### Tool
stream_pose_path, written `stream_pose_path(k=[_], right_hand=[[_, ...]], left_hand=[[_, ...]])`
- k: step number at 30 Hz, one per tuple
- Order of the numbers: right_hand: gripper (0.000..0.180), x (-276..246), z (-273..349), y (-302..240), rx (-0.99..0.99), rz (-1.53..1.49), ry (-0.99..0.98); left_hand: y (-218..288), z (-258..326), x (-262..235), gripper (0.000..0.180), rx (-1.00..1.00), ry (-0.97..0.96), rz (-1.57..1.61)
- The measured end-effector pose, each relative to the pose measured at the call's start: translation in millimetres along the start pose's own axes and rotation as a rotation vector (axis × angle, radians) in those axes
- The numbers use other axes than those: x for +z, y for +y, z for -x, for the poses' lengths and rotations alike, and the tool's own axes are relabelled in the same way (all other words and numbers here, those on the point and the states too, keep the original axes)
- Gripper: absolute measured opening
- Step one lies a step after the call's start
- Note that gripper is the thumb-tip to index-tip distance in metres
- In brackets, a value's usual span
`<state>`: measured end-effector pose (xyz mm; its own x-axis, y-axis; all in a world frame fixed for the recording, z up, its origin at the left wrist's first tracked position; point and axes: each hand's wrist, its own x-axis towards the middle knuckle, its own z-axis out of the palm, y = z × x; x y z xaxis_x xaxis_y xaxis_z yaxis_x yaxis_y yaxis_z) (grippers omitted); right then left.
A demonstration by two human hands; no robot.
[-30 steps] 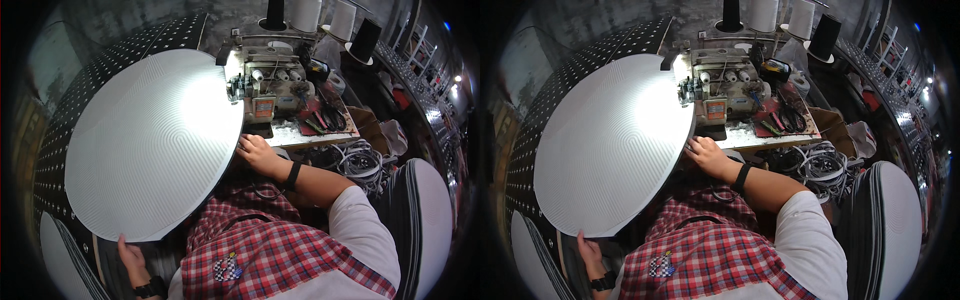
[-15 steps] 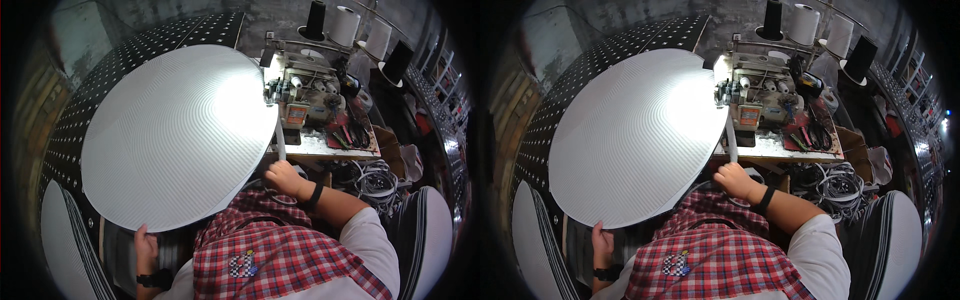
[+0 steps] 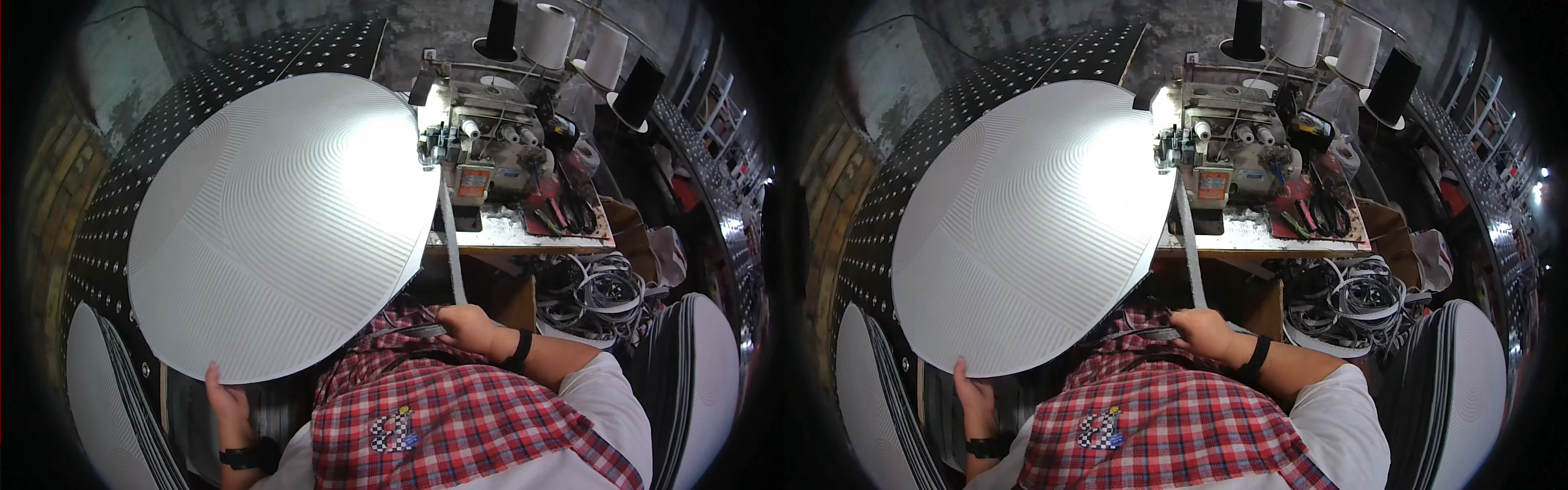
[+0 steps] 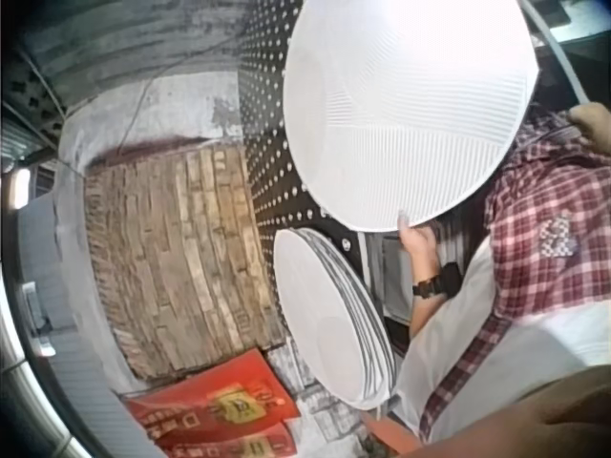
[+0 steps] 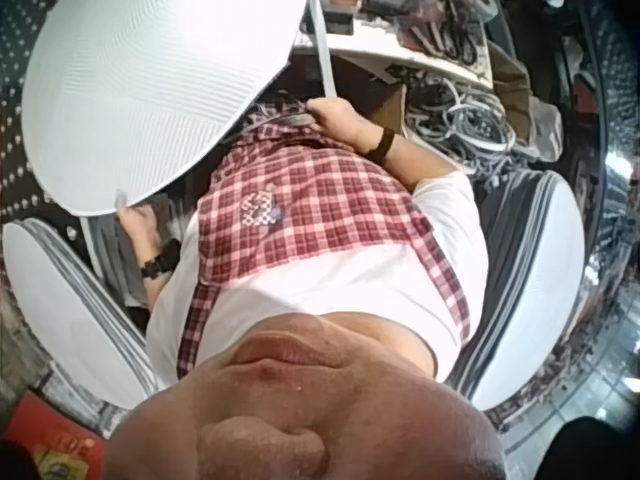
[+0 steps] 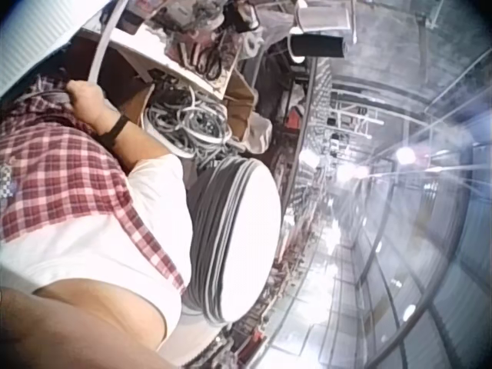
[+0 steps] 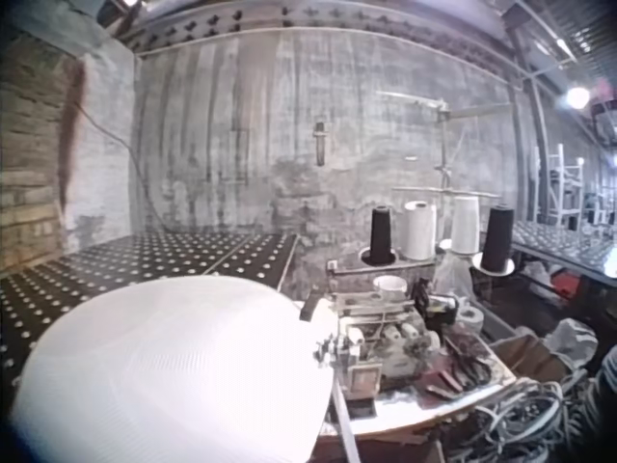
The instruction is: Sewing the edges of circular white textured fabric pads using an industrial sewing machine.
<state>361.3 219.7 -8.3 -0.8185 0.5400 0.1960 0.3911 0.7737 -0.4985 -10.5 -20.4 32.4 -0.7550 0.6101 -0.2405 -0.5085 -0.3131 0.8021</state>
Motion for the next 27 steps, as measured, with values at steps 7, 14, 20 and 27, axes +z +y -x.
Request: stream_pose_path(k=[7,14,20,27], right_hand=[[0.021,3,14,-6,0.259,-0.205,-0.129],[0.024,8,22,0,0.323,-0.276,-0.242],[0.026,0,20,0,0.386,-0.398,-0.319],[0.023,-19,11,1,0.585,-0.462,-0.425]], left_hand=[[-14,6,-4,0.050,-0.032,-0.095,-0.174],[-12,2,-1,0.048,0.042,0.063,-0.086],[-17,7,-1,0.047,0.049,-0.030,0.014],[-18,9,5,0.039,0.007,-0.147,-0.222]])
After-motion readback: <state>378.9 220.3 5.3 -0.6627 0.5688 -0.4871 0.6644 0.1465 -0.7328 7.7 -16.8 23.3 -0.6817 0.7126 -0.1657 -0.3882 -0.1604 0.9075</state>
